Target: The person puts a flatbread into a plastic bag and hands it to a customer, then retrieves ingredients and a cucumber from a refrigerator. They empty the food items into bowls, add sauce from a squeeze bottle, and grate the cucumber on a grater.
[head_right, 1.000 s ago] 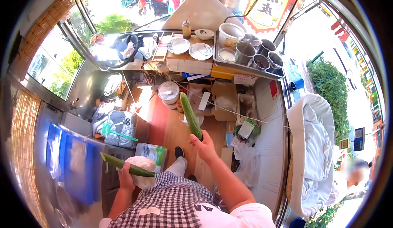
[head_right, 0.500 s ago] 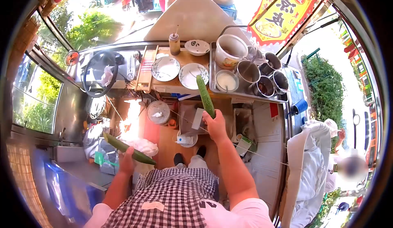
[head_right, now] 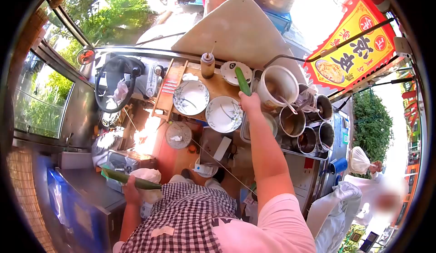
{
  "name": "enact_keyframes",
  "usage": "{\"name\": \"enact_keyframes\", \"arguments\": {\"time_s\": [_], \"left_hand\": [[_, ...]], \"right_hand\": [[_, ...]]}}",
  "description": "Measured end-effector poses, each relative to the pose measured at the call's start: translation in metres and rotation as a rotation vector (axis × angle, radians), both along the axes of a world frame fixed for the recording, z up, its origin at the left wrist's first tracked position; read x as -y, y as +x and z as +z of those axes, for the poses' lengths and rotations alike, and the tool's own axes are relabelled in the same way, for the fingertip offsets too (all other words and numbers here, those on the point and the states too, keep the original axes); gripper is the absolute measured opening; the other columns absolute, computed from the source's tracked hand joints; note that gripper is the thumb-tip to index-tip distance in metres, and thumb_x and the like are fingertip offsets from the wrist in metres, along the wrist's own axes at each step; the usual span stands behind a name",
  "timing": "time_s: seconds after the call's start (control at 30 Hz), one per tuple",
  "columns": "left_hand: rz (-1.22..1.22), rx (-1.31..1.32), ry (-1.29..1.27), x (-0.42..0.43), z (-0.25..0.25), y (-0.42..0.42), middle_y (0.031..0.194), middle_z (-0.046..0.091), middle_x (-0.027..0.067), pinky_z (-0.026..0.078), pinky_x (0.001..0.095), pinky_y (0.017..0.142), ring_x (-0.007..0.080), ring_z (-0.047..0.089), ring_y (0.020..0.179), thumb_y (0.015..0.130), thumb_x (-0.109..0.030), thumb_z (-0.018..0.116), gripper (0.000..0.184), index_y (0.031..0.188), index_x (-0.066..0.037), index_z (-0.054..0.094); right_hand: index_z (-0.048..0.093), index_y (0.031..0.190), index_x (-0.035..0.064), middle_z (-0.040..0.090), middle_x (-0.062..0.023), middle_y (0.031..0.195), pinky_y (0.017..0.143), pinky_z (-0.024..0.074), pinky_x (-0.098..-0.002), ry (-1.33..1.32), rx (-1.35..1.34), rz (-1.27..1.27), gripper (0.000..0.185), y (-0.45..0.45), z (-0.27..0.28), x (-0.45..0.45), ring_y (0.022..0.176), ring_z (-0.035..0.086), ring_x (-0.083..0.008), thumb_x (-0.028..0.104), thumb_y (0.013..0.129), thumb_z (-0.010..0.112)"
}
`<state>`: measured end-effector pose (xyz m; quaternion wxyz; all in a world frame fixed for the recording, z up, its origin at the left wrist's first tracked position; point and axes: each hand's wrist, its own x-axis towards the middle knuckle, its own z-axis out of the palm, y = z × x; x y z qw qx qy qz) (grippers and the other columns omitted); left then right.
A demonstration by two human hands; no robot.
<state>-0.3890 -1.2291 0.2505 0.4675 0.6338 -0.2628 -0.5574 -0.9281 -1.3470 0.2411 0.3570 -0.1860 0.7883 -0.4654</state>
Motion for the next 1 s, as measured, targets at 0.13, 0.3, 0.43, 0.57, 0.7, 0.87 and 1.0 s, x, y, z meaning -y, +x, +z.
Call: {"name": "enact_keyframes", "arguments": {"time_s": [0.13, 0.3, 0.43, 0.57, 0.7, 0.87, 1.0], "left_hand": [[-0.101, 0.013, 0.072, 0.032, -0.005, -0.009, 0.106, 0.059, 0.0083, 0.050, 0.0345, 0.083, 0.0185, 0.059, 0.094, 0.088, -0.025, 0.065, 0.040, 0.116, 0.000, 0.054], [-0.270, 0.053, 0.051, 0.102, 0.009, -0.049, 0.109, 0.060, 0.0091, 0.049, 0.0335, 0.084, 0.0180, 0.058, 0.095, 0.087, -0.025, 0.067, 0.042, 0.116, 0.002, 0.056], [-0.548, 0.075, -0.013, 0.159, -0.005, -0.057, 0.105, 0.061, 0.0071, 0.048, 0.0317, 0.086, 0.0158, 0.058, 0.097, 0.085, -0.027, 0.070, 0.041, 0.112, 0.002, 0.058], [-0.759, 0.054, -0.017, 0.211, 0.004, -0.096, 0.108, 0.061, 0.0081, 0.048, 0.0323, 0.088, 0.0171, 0.058, 0.100, 0.085, -0.030, 0.071, 0.048, 0.118, 0.003, 0.057], [-0.902, 0.047, 0.009, 0.242, 0.002, -0.138, 0.110, 0.062, 0.0096, 0.048, 0.0327, 0.090, 0.0180, 0.059, 0.103, 0.087, -0.030, 0.070, 0.049, 0.120, 0.003, 0.056], [-1.036, 0.152, 0.091, 0.254, 0.004, -0.181, 0.094, 0.066, 0.0064, 0.050, 0.0318, 0.080, 0.0150, 0.062, 0.089, 0.088, -0.032, 0.068, 0.036, 0.104, 0.001, 0.064], [-1.016, 0.144, 0.066, 0.243, 0.001, -0.205, 0.096, 0.067, 0.0085, 0.051, 0.0321, 0.078, 0.0166, 0.063, 0.088, 0.088, -0.031, 0.069, 0.037, 0.106, 0.001, 0.064]], "right_hand": [[0.055, 0.108, -0.0026, 0.062, -0.0086, 0.080, 0.053, 0.0500, -0.0293, -0.012, 0.090, -0.073, 0.031, -0.027, -0.029, 0.044, 0.065, 0.061, -0.0154, 0.021, 0.091, 0.065], [0.033, 0.144, -0.0030, 0.059, -0.0099, 0.097, 0.058, 0.0520, -0.0265, -0.130, 0.143, -0.276, 0.065, -0.014, -0.039, 0.048, 0.074, 0.061, -0.0143, 0.016, 0.091, 0.065], [0.014, 0.151, -0.0021, 0.056, -0.0115, 0.107, 0.068, 0.0521, -0.0303, -0.189, 0.270, -0.401, 0.082, 0.004, -0.043, 0.023, 0.083, 0.056, -0.0164, 0.012, 0.090, 0.066], [0.017, 0.149, -0.0023, 0.054, -0.0117, 0.111, 0.077, 0.0518, -0.0345, -0.285, 0.344, -0.488, 0.078, 0.028, -0.039, 0.004, 0.092, 0.055, -0.0181, 0.012, 0.090, 0.066], [0.025, 0.147, -0.0018, 0.054, -0.0122, 0.116, 0.082, 0.0513, -0.0347, -0.347, 0.321, -0.503, 0.070, 0.047, -0.031, -0.006, 0.097, 0.056, -0.0185, 0.013, 0.091, 0.065], [0.046, 0.134, -0.0022, 0.059, -0.0125, 0.118, 0.085, 0.0505, -0.0321, -0.227, -0.163, -0.245, 0.050, 0.117, -0.021, -0.008, 0.101, 0.060, -0.0187, 0.016, 0.091, 0.066], [0.055, 0.126, 0.0005, 0.063, -0.0121, 0.113, 0.085, 0.0507, -0.0333, -0.159, 0.087, 0.191, 0.042, 0.173, 0.015, -0.011, 0.100, 0.063, -0.0207, 0.019, 0.091, 0.067]]}}
